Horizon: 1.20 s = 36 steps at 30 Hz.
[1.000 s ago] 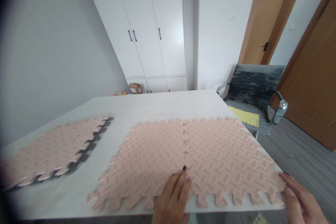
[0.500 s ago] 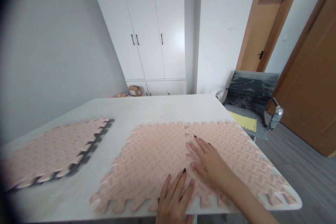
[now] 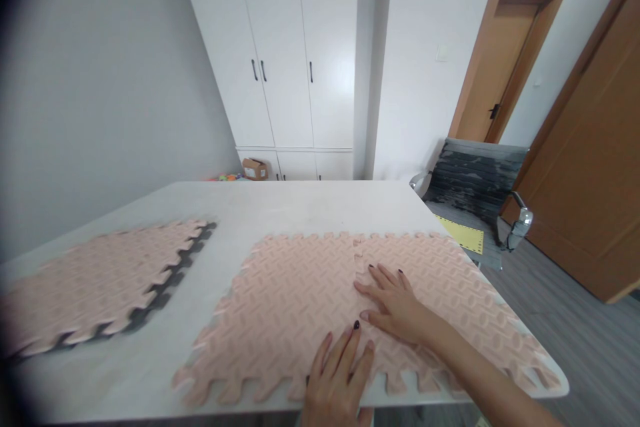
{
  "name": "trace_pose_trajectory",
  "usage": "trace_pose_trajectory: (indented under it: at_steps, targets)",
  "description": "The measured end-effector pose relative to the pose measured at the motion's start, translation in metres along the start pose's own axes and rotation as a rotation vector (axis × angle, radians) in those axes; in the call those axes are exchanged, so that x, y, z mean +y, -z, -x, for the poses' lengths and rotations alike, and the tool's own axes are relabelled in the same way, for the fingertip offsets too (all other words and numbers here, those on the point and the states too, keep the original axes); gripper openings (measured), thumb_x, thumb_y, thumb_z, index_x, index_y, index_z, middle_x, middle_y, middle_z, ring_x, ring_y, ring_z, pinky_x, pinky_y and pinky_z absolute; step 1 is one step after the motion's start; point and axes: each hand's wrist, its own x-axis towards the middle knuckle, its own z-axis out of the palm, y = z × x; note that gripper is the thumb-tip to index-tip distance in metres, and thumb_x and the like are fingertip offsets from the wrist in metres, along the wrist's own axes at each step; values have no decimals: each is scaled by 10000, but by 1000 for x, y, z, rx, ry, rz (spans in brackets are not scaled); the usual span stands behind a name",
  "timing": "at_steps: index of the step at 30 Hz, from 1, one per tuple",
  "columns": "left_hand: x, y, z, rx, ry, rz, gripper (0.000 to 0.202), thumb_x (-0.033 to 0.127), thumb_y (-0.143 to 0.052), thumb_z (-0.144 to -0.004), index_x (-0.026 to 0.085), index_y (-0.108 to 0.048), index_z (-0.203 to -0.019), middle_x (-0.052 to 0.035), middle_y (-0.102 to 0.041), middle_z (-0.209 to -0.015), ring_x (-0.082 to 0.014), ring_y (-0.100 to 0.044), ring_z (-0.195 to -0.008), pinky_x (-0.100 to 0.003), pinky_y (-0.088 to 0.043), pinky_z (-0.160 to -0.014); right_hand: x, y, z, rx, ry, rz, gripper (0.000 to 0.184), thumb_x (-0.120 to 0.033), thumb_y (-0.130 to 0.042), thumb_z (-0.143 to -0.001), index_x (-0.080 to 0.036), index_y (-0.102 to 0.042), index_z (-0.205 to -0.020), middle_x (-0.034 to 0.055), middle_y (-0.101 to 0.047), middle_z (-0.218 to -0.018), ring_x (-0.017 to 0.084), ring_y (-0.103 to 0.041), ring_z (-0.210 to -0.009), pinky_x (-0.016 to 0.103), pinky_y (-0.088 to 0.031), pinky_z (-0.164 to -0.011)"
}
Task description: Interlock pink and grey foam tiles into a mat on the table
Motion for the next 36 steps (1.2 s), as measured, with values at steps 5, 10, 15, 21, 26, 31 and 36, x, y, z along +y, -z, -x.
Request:
trace_pose_trajectory:
  at_steps: [5, 10, 15, 21, 26, 31, 36]
  targets:
    - [3, 11, -6, -66, 19, -39, 452, 398, -612, -732, 231, -642, -1151, -68, -654, -1232, -224, -538, -1203, -428, -281, -1095, 9, 15, -16, 30, 42, -1, 598, -706, -357, -861, -411, -451, -1372, 58, -95, -1589, 301, -23, -1456, 583, -43, -1135]
    - [5, 8, -3, -43, 20, -29, 455, 379, -596, -722, 231, -638, -1151, -74, -648, -1245, -225, -536, -1212, -437, -301, -1077, 21, 21, -60, 200, -59, 110, 513, -531, -402, -913, -378, -421, -1401, 74, -111, -1589, 311, -69, -1453, 599, -104, -1121]
    - [4, -1, 3, 12, 54, -7, 471, 383, -594, -721, 222, -635, -1161, -83, -656, -1230, -235, -544, -1205, -458, -311, -1075, 30, 7, -77, 151, -71, 93, 541, -551, -330, -927, -365, -370, -1433, 89, -157, -1580, 320, -78, -1451, 631, -103, -1105]
    - [0, 3, 2, -64, -8, -24, 487, 446, -591, -753, 224, -630, -1185, -79, -633, -1270, -229, -526, -1230, -439, -308, -1079, 34, 12, -80, 91, -81, 49, 568, -603, -385, -891, -371, -411, -1408, 99, -146, -1580, 332, -52, -1452, 649, -104, -1090]
    - [2, 7, -2, -79, 19, -19, 498, 392, -624, -724, 218, -624, -1190, -77, -626, -1280, -234, -527, -1224, -447, -317, -1068, 43, 18, -90, 83, -42, 73, 529, -483, -457, -879, -341, -455, -1389, 92, -219, -1562, 335, -129, -1442, 603, -179, -1101]
    - [2, 7, -2, -84, 14, -27, 503, 404, -618, -733, 221, -620, -1202, -76, -628, -1276, -231, -535, -1216, -437, -308, -1080, 53, 37, -115, 148, 54, 101, 444, -483, -431, -900, -279, -617, -1249, 49, -368, -1501, 250, -288, -1400, 405, -254, -1129]
    - [-3, -2, 4, -13, -24, -11, 472, 463, -520, -806, 202, -642, -1181, -94, -656, -1226, -231, -549, -1204, -427, -245, -1138, 63, 39, -145, 212, -70, 122, 682, -601, -444, -864, -228, -402, -1433, 128, -176, -1569, 352, -178, -1426, 575, -192, -1113]
